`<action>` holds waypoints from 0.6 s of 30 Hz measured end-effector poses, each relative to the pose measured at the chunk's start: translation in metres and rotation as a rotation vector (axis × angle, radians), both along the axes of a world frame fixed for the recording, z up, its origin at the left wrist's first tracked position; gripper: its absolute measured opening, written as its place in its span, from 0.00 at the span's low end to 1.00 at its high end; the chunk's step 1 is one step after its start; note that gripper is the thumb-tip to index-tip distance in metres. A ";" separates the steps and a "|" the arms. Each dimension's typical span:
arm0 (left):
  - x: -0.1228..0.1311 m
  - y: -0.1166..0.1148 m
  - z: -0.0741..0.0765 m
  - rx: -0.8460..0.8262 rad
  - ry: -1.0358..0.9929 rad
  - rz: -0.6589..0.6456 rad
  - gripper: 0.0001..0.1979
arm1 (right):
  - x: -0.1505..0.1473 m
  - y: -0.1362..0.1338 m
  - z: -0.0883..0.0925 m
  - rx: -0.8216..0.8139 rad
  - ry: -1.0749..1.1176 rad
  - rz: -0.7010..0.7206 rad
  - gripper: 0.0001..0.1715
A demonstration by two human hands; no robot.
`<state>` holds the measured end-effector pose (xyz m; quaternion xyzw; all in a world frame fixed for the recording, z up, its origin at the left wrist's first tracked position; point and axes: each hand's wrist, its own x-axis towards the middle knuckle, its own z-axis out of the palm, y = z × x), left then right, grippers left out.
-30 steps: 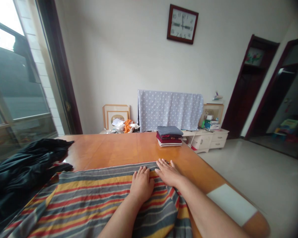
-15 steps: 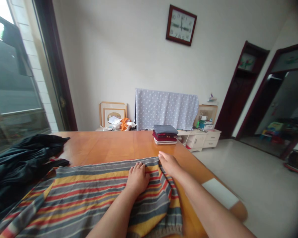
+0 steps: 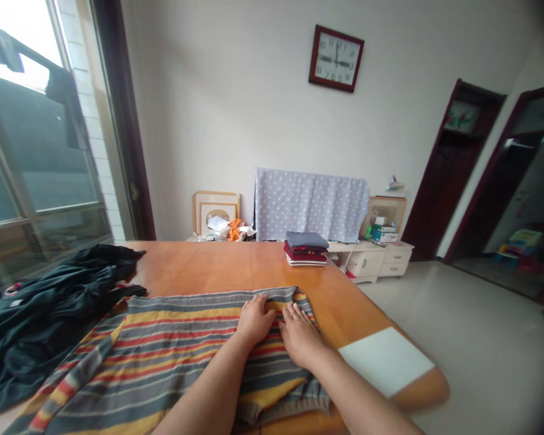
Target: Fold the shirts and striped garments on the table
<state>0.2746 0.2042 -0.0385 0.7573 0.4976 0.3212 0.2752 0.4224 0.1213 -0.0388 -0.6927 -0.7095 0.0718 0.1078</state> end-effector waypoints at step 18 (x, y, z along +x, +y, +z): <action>-0.046 -0.004 0.023 -0.169 -0.478 0.158 0.18 | 0.017 0.018 -0.041 0.073 -0.071 0.021 0.38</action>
